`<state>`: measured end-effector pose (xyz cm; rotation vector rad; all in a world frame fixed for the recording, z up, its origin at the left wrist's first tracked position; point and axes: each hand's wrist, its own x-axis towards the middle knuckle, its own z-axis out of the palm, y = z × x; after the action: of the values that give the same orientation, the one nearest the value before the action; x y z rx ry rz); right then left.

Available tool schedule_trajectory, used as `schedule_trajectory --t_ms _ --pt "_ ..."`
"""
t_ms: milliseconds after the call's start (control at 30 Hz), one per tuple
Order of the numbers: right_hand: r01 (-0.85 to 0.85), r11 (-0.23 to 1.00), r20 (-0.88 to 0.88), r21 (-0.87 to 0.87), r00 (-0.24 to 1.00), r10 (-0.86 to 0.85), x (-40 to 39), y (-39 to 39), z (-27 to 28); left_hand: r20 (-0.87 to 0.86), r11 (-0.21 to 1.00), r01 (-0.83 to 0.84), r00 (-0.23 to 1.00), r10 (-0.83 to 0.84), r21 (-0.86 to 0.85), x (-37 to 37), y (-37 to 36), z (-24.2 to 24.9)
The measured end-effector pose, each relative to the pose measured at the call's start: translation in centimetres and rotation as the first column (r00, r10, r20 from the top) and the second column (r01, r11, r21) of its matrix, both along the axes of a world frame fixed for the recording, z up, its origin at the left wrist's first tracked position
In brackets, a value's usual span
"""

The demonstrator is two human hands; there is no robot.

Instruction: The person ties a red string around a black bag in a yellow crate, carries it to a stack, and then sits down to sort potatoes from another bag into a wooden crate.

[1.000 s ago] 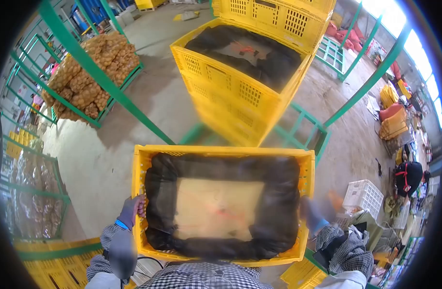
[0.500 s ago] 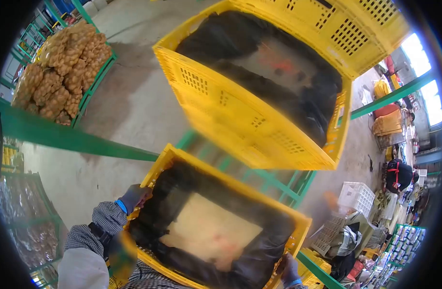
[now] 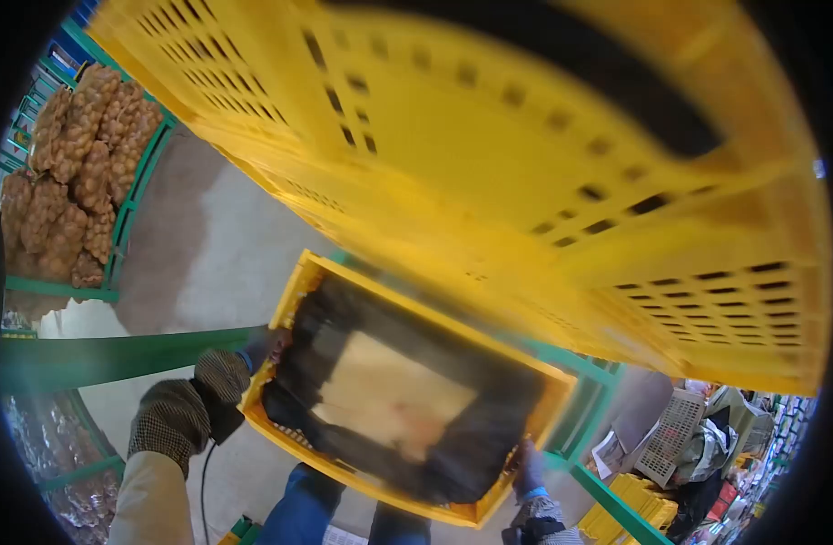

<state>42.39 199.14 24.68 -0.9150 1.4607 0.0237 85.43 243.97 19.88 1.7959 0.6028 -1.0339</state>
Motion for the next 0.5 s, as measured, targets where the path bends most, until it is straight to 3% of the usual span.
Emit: schedule_trajectory --t_ms 33,100,167,200,233,300,333,433,500 --pt "0.027 1.0 -0.001 0.004 1.0 -0.027 0.8 0.4 -2.9 0.274 0.957 0.271 0.917 -0.289 0.104 1.2 0.4 -3.7" --pt "-0.058 0.998 -0.025 -0.015 0.998 0.057 4.0 1.1 -6.6 0.298 0.912 0.32 0.872 -0.389 0.257 3.9 -0.1 -7.7" --pt "-0.13 0.991 0.146 -0.024 0.98 0.132 6.3 1.7 -11.1 0.205 0.938 0.239 0.934 -0.293 0.253 6.3 -0.5 -10.8" --pt "-0.063 0.998 0.08 -0.028 0.995 0.065 6.7 2.0 -13.9 0.058 0.995 -0.08 0.995 0.084 -0.061 7.7 0.2 -13.5" --pt "0.002 0.999 0.012 -0.042 1.0 -0.002 7.2 2.1 -16.5 0.139 0.962 0.025 0.988 -0.065 0.271 7.7 -1.5 -13.1" --pt "-0.084 0.996 0.138 -0.003 0.987 0.083 7.3 2.8 -14.8 -0.125 0.987 -0.082 0.99 0.065 -0.136 9.7 3.1 -17.4" --pt "-0.054 0.999 0.078 0.0 0.995 0.054 7.4 2.6 -15.3 0.08 0.956 0.094 0.99 -0.12 0.277 7.9 -2.0 -11.4" --pt "-0.009 1.0 -0.106 0.023 0.994 0.011 7.3 1.7 -16.1 0.222 0.966 0.061 0.968 -0.118 0.25 7.6 -2.7 -10.6" --pt "-0.081 0.996 -0.118 0.043 0.989 0.085 7.3 1.5 -15.3 0.532 0.827 0.014 0.759 -0.375 0.563 6.2 -3.5 -9.4"
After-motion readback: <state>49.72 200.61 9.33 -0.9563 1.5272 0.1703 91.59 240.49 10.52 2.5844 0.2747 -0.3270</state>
